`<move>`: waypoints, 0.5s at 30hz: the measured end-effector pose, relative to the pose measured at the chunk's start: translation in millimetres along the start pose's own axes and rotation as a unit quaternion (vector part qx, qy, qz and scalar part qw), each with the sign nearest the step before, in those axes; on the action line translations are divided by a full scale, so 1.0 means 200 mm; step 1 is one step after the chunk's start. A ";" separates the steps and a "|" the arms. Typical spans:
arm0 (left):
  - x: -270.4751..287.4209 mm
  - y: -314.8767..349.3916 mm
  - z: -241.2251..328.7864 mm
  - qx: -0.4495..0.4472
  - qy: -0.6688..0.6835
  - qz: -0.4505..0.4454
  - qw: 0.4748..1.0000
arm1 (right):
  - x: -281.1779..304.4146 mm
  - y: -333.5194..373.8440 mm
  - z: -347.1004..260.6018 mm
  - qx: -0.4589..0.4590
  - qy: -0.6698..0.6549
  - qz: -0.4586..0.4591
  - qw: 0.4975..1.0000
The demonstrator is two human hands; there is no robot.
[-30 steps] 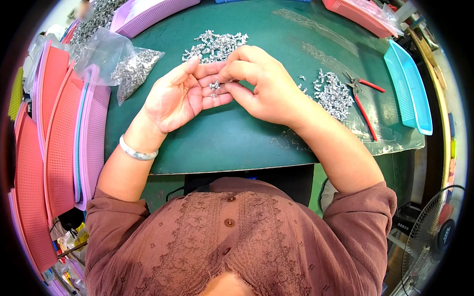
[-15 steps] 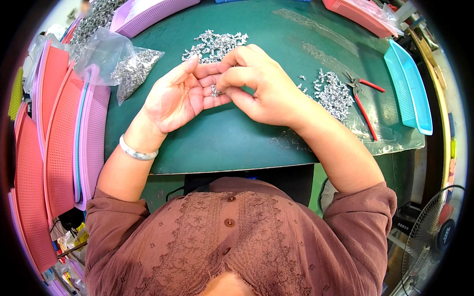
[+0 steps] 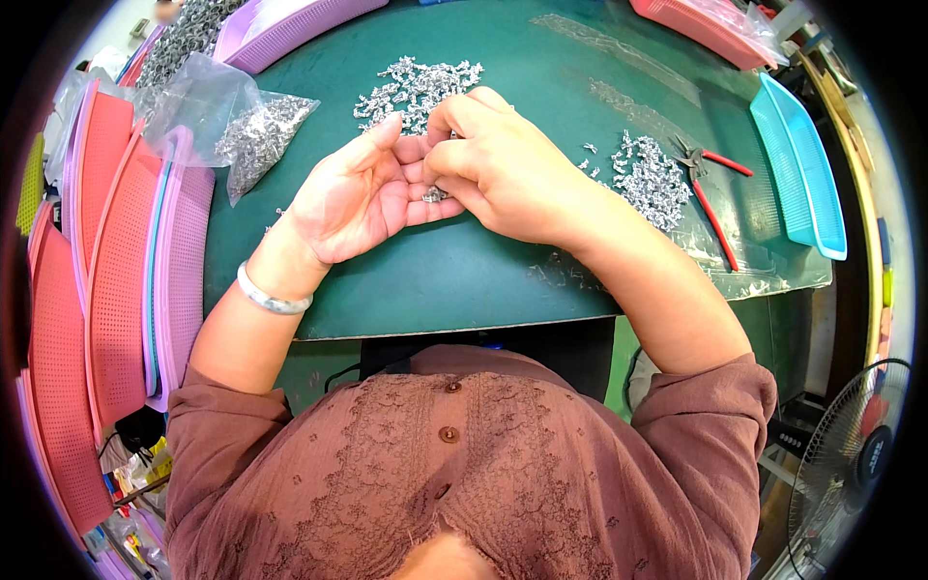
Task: The person sits at a green workbench and repeatedly picks up small silver metal pieces, joining them together by hand. They place the assembled pieces back onto the table among a larger pile of similar components.
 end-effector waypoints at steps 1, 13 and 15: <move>0.00 0.00 0.00 -0.001 -0.010 0.014 1.000 | 0.00 0.00 0.00 -0.002 -0.003 -0.003 1.000; 0.00 0.00 0.00 0.001 0.002 -0.024 1.000 | 0.03 0.00 0.05 -0.029 -0.054 0.034 0.998; 0.00 0.00 0.00 0.001 0.000 -0.013 1.000 | 0.03 0.00 0.05 -0.030 -0.046 0.036 0.998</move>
Point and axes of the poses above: each hand's wrist, its own y-axis away from the middle knuckle, its own x-axis out of the back of the hand, z = x × y, the point moved 9 cm from there along -y, towards the middle knuckle, and after that the axes turned 2 degrees about z, right-handed, at the moved point
